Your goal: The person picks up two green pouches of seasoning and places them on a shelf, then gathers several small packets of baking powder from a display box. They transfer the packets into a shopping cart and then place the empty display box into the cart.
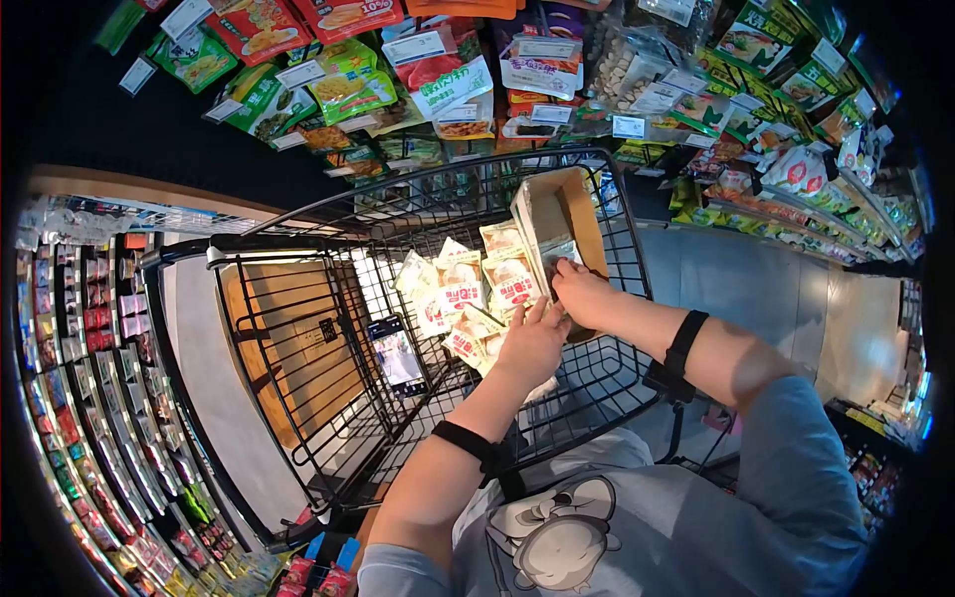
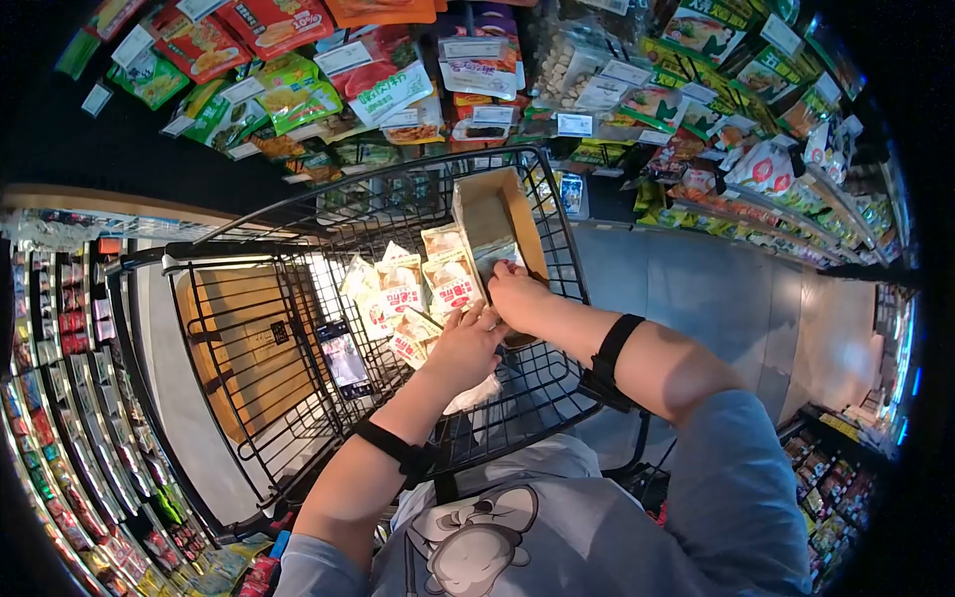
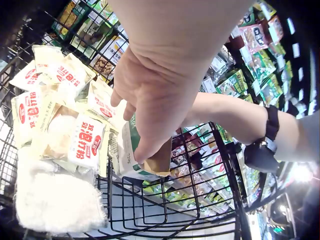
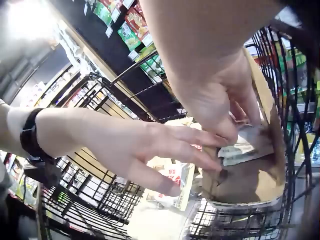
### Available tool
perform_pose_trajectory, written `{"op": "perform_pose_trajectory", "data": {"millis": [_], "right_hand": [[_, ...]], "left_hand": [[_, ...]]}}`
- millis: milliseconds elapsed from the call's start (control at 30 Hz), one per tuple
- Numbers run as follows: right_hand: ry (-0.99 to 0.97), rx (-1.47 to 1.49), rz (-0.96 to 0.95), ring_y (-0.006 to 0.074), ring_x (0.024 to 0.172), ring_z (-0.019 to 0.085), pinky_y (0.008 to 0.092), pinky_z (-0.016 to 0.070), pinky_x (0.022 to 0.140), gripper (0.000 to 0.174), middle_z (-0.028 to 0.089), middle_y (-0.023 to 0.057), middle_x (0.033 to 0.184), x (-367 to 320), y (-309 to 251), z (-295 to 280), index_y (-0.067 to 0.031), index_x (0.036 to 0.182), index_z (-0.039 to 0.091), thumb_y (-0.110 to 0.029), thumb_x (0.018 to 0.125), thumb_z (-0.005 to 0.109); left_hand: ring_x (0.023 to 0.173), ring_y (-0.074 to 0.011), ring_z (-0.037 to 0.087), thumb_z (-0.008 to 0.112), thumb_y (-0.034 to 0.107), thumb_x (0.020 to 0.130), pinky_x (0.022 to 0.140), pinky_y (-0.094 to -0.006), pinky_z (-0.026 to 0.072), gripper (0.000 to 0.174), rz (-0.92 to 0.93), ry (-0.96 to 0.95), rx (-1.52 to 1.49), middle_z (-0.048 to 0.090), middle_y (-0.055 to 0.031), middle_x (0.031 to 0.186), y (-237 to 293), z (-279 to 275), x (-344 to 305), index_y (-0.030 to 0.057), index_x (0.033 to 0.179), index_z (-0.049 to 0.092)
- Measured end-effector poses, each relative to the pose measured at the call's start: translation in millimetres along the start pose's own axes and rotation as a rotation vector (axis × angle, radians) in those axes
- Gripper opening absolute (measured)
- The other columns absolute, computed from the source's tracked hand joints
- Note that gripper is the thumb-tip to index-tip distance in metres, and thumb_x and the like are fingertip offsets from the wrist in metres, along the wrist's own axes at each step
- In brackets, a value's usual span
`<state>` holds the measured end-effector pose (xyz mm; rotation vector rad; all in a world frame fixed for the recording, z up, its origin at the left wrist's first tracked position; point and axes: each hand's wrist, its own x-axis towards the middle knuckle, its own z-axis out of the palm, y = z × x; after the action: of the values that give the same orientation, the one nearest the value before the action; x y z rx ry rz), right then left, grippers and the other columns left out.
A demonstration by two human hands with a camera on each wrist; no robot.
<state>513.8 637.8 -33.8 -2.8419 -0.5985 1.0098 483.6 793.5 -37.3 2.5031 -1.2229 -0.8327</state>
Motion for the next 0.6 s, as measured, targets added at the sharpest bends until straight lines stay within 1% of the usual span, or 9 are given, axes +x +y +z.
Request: {"op": "perform_pose_trajectory", "data": {"millis": [100,167,200,267,300,333,400,500,600], "right_hand": [[0.038,0.079,0.022,0.0334,0.109,0.050,0.0403,0.0449,0.090,0.037,0.050,0.0179,0.117,1,5,6,0.0062,0.104,0.057,-0.010,0.072,0.065],[0.047,0.142,0.060,0.0335,0.109,0.050,0.0408,0.0447,0.091,0.036,0.048,0.0179,0.118,0,5,6,0.0066,0.105,0.055,-0.007,0.073,0.063],[0.035,0.199,0.104,0.0342,0.108,0.050,0.0408,0.0442,0.092,0.035,0.046,0.0188,0.120,-3,4,2,0.0071,0.105,0.054,-0.005,0.073,0.061],[0.039,0.227,0.212,0.0343,0.107,0.051,0.0398,0.0443,0.092,0.030,0.049,0.0193,0.115,-13,-6,-20,0.0080,0.103,0.054,-0.002,0.075,0.055],[0.039,0.231,0.210,0.0343,0.107,0.051,0.0398,0.0443,0.092,0.030,0.049,0.0193,0.115,-16,-9,-24,0.0080,0.103,0.054,-0.002,0.075,0.055],[0.115,0.272,0.145,0.0334,0.107,0.052,0.0397,0.0449,0.090,0.028,0.052,0.0191,0.111,-17,-12,-27,0.0072,0.102,0.055,-0.004,0.076,0.055],[0.193,0.203,0.029,0.0309,0.102,0.054,0.0391,0.0480,0.084,0.021,0.057,0.0184,0.098,-20,-19,-35,0.0052,0.094,0.058,-0.008,0.077,0.054],[0.312,0.289,0.176,0.0314,0.094,0.056,0.0382,0.0501,0.079,0.022,0.055,0.0193,0.099,-20,-24,-20,0.0042,0.095,0.055,-0.009,0.078,0.055],[0.432,0.231,0.187,0.0322,0.089,0.058,0.0382,0.0512,0.076,0.024,0.054,0.0185,0.098,-28,-26,-18,0.0033,0.097,0.052,-0.010,0.078,0.056]], "left_hand": [[0.124,-0.0314,0.040,0.063,0.019,0.079,0.103,-0.0434,0.0344,0.045,0.062,0.176,-0.026,0.045,-0.0137,0.131,-2,-3,-7,0.0104,0.122,0.053],[0.111,-0.0326,0.051,0.064,0.014,0.077,0.094,-0.0385,0.0440,0.034,0.087,0.289,-0.429,0.053,-0.0148,0.121,-9,-18,-18,0.0085,0.111,0.060],[0.099,-0.0333,0.057,0.064,0.009,0.076,0.084,-0.0373,0.0485,0.024,-0.052,0.387,-0.480,0.058,-0.0157,0.109,-13,-23,-26,0.0067,0.099,0.063],[0.093,-0.0336,0.057,0.064,0.006,0.074,0.080,-0.0412,0.0473,0.016,-0.379,0.498,-0.514,0.060,-0.0163,0.095,-36,-20,-37,0.0037,0.090,0.060],[0.092,-0.0350,0.057,0.064,0.005,0.074,0.080,-0.0413,0.0469,0.016,-0.493,0.488,-0.453,0.060,-0.0175,0.094,-52,-17,-43,0.0019,0.089,0.058],[0.094,-0.0353,0.055,0.062,0.007,0.074,0.081,-0.0426,0.0465,0.026,-0.540,0.486,-0.444,0.058,-0.0181,0.095,-72,-2,-47,0.0019,0.098,0.053],[0.095,-0.0361,0.054,0.065,0.006,0.071,0.082,-0.0413,0.0460,0.039,-0.561,0.441,-0.514,0.053,-0.0196,0.103,-98,21,-51,0.0007,0.105,0.046],[0.096,-0.0349,0.053,0.067,0.005,0.069,0.081,-0.0401,0.0465,0.044,-0.631,0.451,-0.544,0.050,-0.0194,0.106,-105,31,-49,0.0011,0.106,0.044],[0.095,-0.0354,0.053,0.068,0.005,0.068,0.080,-0.0405,0.0472,0.047,-0.706,0.460,-0.525,0.047,-0.0196,0.107,-96,32,-46,0.0018,0.107,0.042]]}}
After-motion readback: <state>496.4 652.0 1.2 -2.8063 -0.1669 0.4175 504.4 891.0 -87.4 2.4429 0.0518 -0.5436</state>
